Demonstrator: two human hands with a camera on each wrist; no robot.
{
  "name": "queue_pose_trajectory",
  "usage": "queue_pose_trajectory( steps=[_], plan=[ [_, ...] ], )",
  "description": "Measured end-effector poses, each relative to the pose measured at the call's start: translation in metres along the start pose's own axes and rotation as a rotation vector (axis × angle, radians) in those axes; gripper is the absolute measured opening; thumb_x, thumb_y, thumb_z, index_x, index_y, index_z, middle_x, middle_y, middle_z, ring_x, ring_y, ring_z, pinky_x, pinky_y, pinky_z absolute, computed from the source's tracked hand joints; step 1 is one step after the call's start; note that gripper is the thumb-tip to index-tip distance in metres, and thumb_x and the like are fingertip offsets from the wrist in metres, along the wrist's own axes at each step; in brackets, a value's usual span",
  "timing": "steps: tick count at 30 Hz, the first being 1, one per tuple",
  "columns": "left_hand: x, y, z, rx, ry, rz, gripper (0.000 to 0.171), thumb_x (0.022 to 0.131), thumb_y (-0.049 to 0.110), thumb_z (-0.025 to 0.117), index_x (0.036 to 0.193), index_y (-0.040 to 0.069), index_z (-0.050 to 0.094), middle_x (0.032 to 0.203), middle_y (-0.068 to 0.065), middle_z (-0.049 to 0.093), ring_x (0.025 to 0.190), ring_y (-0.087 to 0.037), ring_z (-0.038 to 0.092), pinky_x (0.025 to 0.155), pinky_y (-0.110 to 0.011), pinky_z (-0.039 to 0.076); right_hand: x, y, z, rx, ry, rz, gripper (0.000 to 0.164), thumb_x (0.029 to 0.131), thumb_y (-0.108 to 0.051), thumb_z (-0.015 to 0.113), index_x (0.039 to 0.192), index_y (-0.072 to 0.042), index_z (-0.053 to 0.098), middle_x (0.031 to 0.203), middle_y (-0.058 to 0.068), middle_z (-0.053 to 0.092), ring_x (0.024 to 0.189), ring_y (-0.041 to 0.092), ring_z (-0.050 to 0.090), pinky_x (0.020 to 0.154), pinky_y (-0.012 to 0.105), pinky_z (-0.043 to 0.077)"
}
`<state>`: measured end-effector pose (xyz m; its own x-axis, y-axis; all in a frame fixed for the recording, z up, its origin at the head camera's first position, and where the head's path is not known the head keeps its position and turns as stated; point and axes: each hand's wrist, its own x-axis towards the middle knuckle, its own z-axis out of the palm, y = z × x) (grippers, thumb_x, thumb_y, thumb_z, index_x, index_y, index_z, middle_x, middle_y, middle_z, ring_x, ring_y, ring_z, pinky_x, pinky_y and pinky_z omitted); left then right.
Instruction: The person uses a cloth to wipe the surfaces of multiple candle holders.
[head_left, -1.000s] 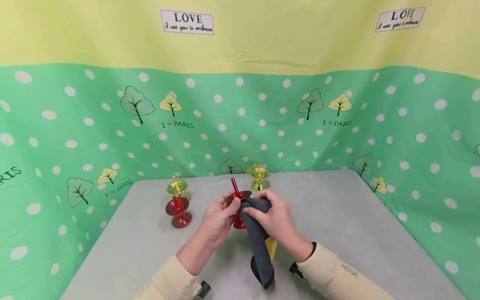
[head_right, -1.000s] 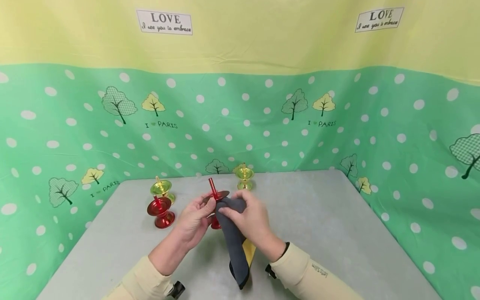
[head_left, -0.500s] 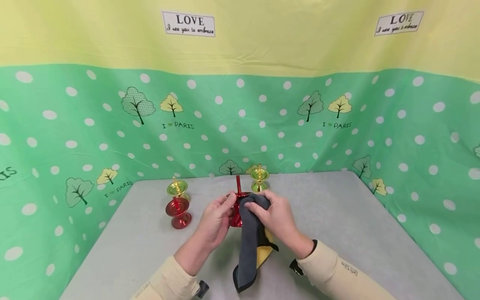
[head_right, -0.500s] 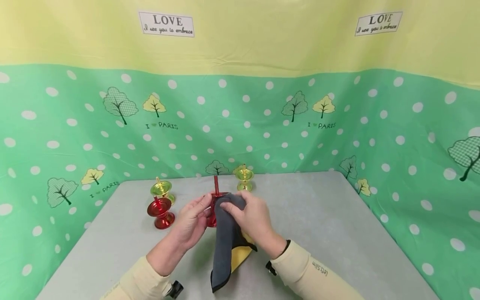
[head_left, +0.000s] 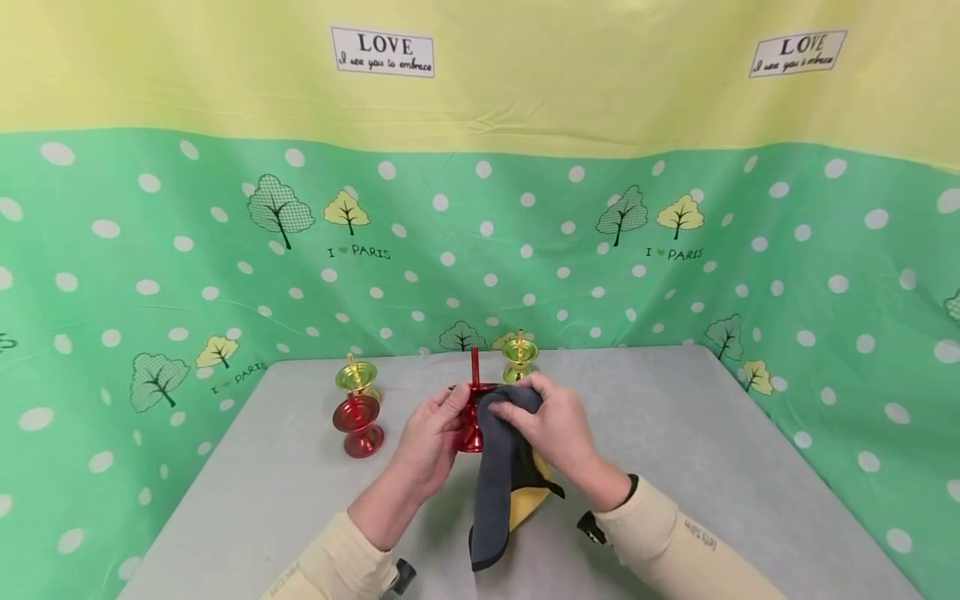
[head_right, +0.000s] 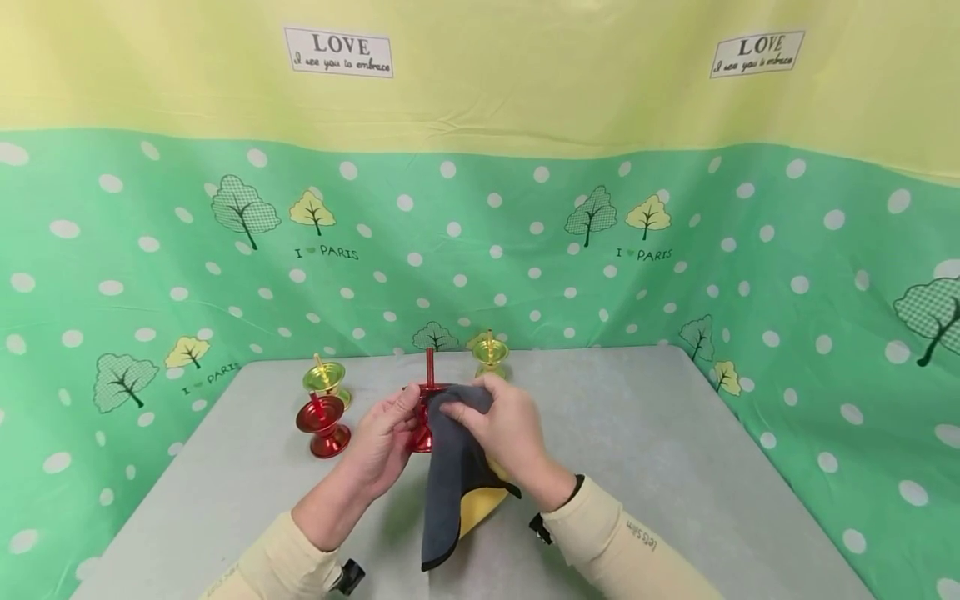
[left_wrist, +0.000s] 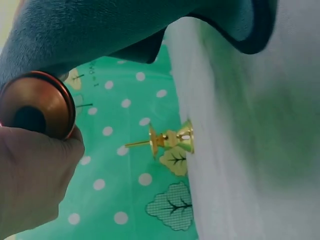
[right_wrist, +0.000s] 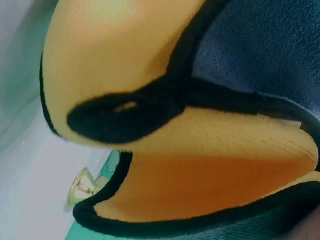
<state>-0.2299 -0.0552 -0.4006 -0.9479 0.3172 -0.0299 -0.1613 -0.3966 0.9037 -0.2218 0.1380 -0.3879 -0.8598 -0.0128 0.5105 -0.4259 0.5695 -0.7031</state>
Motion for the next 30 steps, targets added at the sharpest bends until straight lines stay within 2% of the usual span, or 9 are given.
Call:
queue_pose_trajectory(
  steps=[2, 4, 9, 11, 15, 18, 24, 27, 30],
  plan=[
    [0.001, -0.001, -0.001, 0.001, -0.005, -0.011, 0.042, 0.113, 0.041, 0.052, 0.13, 0.005, 0.066, 0.108, 0.003, 0.08, 0.102, -0.011, 0.075, 0.091, -0.027, 0.061, 0.001, 0.002, 0.0, -0.008, 0.013, -0.01, 0.034, 0.08, -0.022, 0.096, 0.1, -0.009, 0.07, 0.08, 0.008, 0.073, 0.063, 0.009, 0.06, 0.053, 0.023, 0.046],
    [0.002, -0.001, -0.001, 0.016, 0.003, -0.015, 0.044, 0.113, 0.044, 0.052, 0.127, 0.006, 0.069, 0.108, 0.003, 0.08, 0.101, -0.011, 0.075, 0.089, -0.028, 0.06, 0.0, 0.003, 0.002, -0.012, 0.04, -0.073, 0.04, 0.081, -0.02, 0.095, 0.108, -0.008, 0.068, 0.088, 0.008, 0.075, 0.07, 0.013, 0.064, 0.058, 0.024, 0.05],
    [0.0, 0.0, 0.008, 0.051, 0.042, 0.005, 0.06, 0.11, 0.051, 0.056, 0.138, -0.001, 0.065, 0.113, 0.001, 0.081, 0.103, -0.011, 0.076, 0.088, -0.028, 0.06, -0.005, 0.006, 0.005, -0.004, 0.088, -0.412, 0.036, 0.085, -0.013, 0.092, 0.113, -0.009, 0.071, 0.116, 0.013, 0.069, 0.097, 0.025, 0.07, 0.08, 0.036, 0.061],
    [-0.001, 0.002, 0.011, 0.054, 0.061, 0.009, 0.065, 0.108, 0.053, 0.057, 0.14, -0.004, 0.063, 0.114, 0.0, 0.081, 0.103, -0.011, 0.076, 0.088, -0.027, 0.06, -0.006, 0.008, 0.004, 0.02, 0.066, -0.493, 0.031, 0.086, -0.011, 0.089, 0.114, -0.012, 0.075, 0.123, 0.015, 0.066, 0.103, 0.026, 0.069, 0.083, 0.038, 0.062],
    [-0.004, 0.004, 0.014, 0.045, 0.099, 0.009, 0.066, 0.107, 0.054, 0.059, 0.139, -0.004, 0.063, 0.113, 0.0, 0.08, 0.099, -0.011, 0.075, 0.086, -0.026, 0.06, -0.008, 0.013, 0.0, 0.078, -0.008, -0.531, 0.038, 0.092, -0.013, 0.083, 0.128, -0.016, 0.073, 0.129, 0.014, 0.063, 0.108, 0.025, 0.066, 0.083, 0.033, 0.06],
    [-0.005, 0.005, 0.015, 0.046, 0.096, 0.011, 0.064, 0.108, 0.052, 0.058, 0.138, -0.005, 0.062, 0.111, 0.0, 0.08, 0.099, -0.01, 0.076, 0.087, -0.027, 0.06, -0.008, 0.016, -0.002, 0.113, -0.028, -0.584, 0.036, 0.097, -0.018, 0.081, 0.132, -0.015, 0.071, 0.128, 0.015, 0.063, 0.111, 0.027, 0.065, 0.085, 0.032, 0.06],
    [-0.006, 0.006, 0.018, 0.073, 0.064, 0.017, 0.06, 0.11, 0.051, 0.056, 0.133, -0.003, 0.068, 0.112, -0.001, 0.08, 0.103, -0.013, 0.076, 0.092, -0.03, 0.061, -0.002, 0.015, -0.004, 0.009, 0.109, -0.771, 0.022, 0.103, -0.024, 0.071, 0.123, -0.016, 0.079, 0.118, 0.02, 0.061, 0.099, 0.026, 0.064, 0.076, 0.032, 0.06],
    [-0.006, 0.006, 0.019, 0.048, 0.098, 0.019, 0.05, 0.109, 0.049, 0.058, 0.124, 0.004, 0.072, 0.111, 0.001, 0.077, 0.102, -0.015, 0.074, 0.092, -0.031, 0.06, -0.001, 0.017, -0.004, -0.043, 0.186, -0.776, 0.02, 0.106, -0.022, 0.067, 0.121, -0.016, 0.08, 0.114, 0.02, 0.061, 0.089, 0.026, 0.063, 0.068, 0.031, 0.057],
    [-0.005, 0.007, 0.018, 0.007, 0.118, 0.021, 0.043, 0.109, 0.047, 0.058, 0.119, 0.008, 0.072, 0.11, 0.002, 0.077, 0.102, -0.015, 0.072, 0.092, -0.031, 0.06, 0.001, 0.017, -0.003, -0.043, 0.205, -0.729, 0.019, 0.104, -0.016, 0.07, 0.12, -0.014, 0.081, 0.113, 0.02, 0.06, 0.08, 0.025, 0.064, 0.064, 0.029, 0.054]
  ],
)
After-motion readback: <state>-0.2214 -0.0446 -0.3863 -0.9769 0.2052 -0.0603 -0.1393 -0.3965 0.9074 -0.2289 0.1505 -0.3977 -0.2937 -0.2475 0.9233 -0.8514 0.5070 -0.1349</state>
